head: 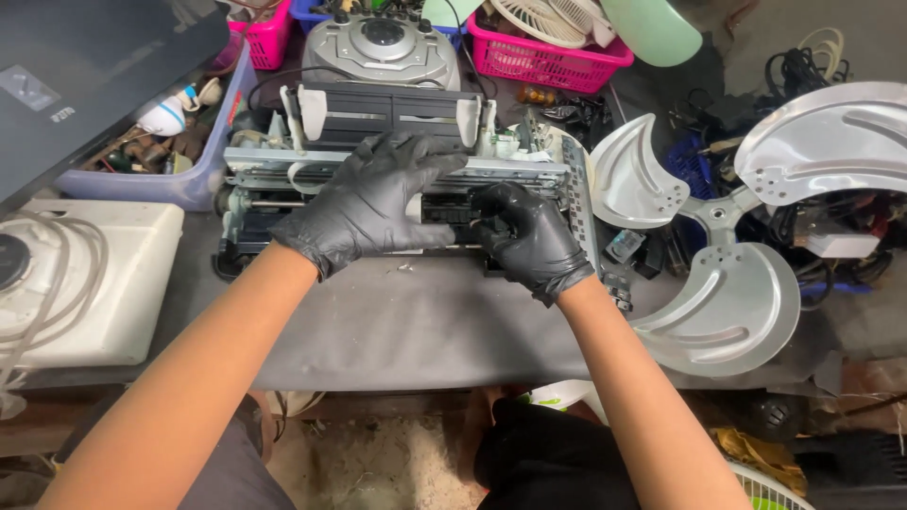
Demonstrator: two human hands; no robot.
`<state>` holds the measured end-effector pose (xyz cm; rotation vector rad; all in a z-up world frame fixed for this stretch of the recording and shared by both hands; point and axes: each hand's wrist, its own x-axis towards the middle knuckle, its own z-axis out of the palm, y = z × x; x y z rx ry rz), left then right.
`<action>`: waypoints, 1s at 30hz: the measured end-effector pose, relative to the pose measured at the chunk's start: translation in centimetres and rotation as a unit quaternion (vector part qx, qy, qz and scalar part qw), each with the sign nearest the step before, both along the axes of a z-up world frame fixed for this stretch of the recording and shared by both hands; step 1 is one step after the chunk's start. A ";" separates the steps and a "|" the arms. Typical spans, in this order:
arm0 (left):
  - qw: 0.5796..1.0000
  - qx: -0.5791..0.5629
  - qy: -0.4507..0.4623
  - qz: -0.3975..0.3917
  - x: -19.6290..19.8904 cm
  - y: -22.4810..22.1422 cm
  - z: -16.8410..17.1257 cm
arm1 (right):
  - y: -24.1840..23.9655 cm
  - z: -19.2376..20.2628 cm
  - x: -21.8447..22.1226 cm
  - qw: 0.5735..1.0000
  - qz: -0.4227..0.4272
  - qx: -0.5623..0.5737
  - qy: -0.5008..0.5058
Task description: Disassembling a printer to access internal components and circuitry, involving removing screws and disconnecting cables.
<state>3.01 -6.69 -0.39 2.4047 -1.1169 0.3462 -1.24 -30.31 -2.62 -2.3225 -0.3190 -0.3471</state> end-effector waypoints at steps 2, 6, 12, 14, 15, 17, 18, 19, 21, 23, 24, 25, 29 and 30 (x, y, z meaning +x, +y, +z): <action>0.996 0.062 -0.056 0.026 0.2 1.0 -0.8 | 1.8 0.9 -0.5 0.998 0.038 -0.031 0.032; 0.991 0.096 -0.064 0.062 0.1 1.8 -1.0 | 4.3 1.3 -0.4 0.992 0.084 -0.043 0.081; 0.995 0.095 -0.017 0.032 1.0 2.5 -1.0 | 4.6 0.4 1.2 0.993 0.079 -0.062 0.064; 0.996 0.086 -0.012 0.026 0.9 2.5 -0.5 | 4.8 0.7 1.4 0.992 0.079 -0.055 0.081; 0.998 0.062 0.002 0.030 0.8 2.4 -0.3 | 5.3 1.2 1.1 0.990 0.100 0.006 0.101; 0.999 0.037 0.018 0.033 0.6 2.2 -0.3 | 5.8 0.7 1.3 0.983 0.120 0.066 0.121; 0.998 0.047 0.007 0.046 0.6 2.0 -0.4 | 5.6 -0.4 1.7 0.967 0.141 0.147 0.155; 0.997 0.057 -0.004 0.059 0.5 1.8 -0.6 | 5.5 -1.4 2.1 0.942 0.160 0.228 0.187; 0.996 0.067 0.002 0.059 0.8 1.7 -0.7 | 5.8 -1.4 1.6 0.922 0.174 0.277 0.206; 0.995 0.078 0.010 0.062 0.5 1.7 -0.7 | 6.4 -0.7 0.6 0.898 0.189 0.326 0.228; 0.994 0.081 0.011 0.067 0.3 1.6 -0.5 | 6.8 0.3 0.1 0.802 0.110 0.485 0.331; 0.994 0.084 0.012 0.072 0.2 1.5 -0.3 | 7.1 1.3 -0.5 0.665 0.026 0.619 0.417; 0.995 0.074 0.020 0.064 0.6 1.7 -1.0 | 3.7 0.6 0.7 0.946 0.126 0.247 0.170; 0.996 0.064 0.038 0.056 0.7 1.9 -0.9 | 2.5 0.4 1.2 0.976 0.093 0.163 0.106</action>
